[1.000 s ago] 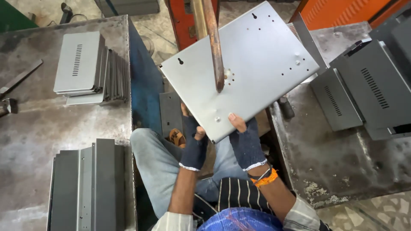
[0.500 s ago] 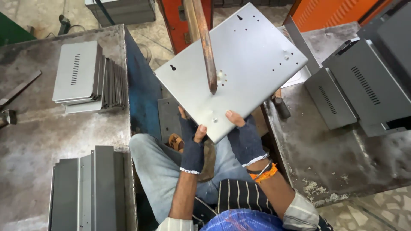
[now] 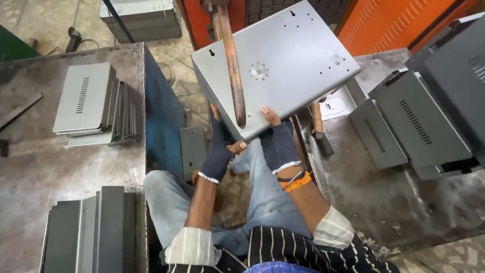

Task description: The recorder is assembling metal enclosure components using a spot welder and a hammer at a factory workstation.

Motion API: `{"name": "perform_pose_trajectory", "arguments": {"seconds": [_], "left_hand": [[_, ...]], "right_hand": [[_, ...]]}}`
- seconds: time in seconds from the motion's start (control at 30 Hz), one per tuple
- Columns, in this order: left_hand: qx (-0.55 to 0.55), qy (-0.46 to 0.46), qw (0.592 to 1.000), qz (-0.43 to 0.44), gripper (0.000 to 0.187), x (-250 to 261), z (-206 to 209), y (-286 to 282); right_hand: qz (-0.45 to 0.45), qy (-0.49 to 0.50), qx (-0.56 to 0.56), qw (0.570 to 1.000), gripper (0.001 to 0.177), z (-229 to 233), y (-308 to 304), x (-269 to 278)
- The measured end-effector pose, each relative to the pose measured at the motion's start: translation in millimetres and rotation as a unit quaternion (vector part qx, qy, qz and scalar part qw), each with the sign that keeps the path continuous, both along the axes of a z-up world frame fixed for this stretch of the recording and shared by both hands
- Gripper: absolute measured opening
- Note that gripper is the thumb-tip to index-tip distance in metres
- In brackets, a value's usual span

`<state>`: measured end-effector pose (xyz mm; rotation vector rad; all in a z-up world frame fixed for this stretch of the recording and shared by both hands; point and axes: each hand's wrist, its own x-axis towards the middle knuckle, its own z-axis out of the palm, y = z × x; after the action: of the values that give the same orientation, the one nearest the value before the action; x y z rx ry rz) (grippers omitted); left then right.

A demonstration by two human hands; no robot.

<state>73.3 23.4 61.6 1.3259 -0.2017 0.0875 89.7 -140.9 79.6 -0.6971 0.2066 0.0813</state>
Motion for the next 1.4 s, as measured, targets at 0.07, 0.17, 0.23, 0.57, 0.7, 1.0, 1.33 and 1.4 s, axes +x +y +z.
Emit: {"name": "perform_pose_trajectory", "arguments": {"seconds": [0.07,0.17,0.23,0.57,0.7,1.0,1.33,1.4], "left_hand": [[0.005,-0.012,1.0,-0.004,0.154,14,-27,3],[0.007,-0.043,0.999,-0.012,0.151,19,-39,7],[0.004,-0.062,0.998,-0.019,0.149,17,-32,8],[-0.016,-0.001,1.0,-0.027,0.15,18,-15,7],[-0.066,-0.01,0.997,-0.05,0.153,21,-22,7],[-0.079,-0.056,0.995,-0.039,0.15,21,-27,5],[-0.066,-0.072,0.995,-0.029,0.151,28,-87,-1],[-0.106,-0.153,0.982,-0.029,0.143,39,-123,-8]], "right_hand": [[-0.003,-0.059,-0.123,0.991,0.039,-13,-3,6],[-0.01,-0.068,-0.133,0.989,0.038,-14,1,6],[-0.018,-0.016,-0.023,0.999,0.038,-18,-1,5],[-0.013,-0.042,-0.085,0.995,0.04,-37,1,23],[-0.01,-0.005,-0.029,1.0,0.042,0,7,12],[-0.03,-0.255,-0.516,0.817,0.043,-22,-5,3],[-0.015,0.033,-0.052,0.998,0.043,34,7,-14],[0.016,-0.007,-0.03,0.999,0.046,33,-1,-16]]}}
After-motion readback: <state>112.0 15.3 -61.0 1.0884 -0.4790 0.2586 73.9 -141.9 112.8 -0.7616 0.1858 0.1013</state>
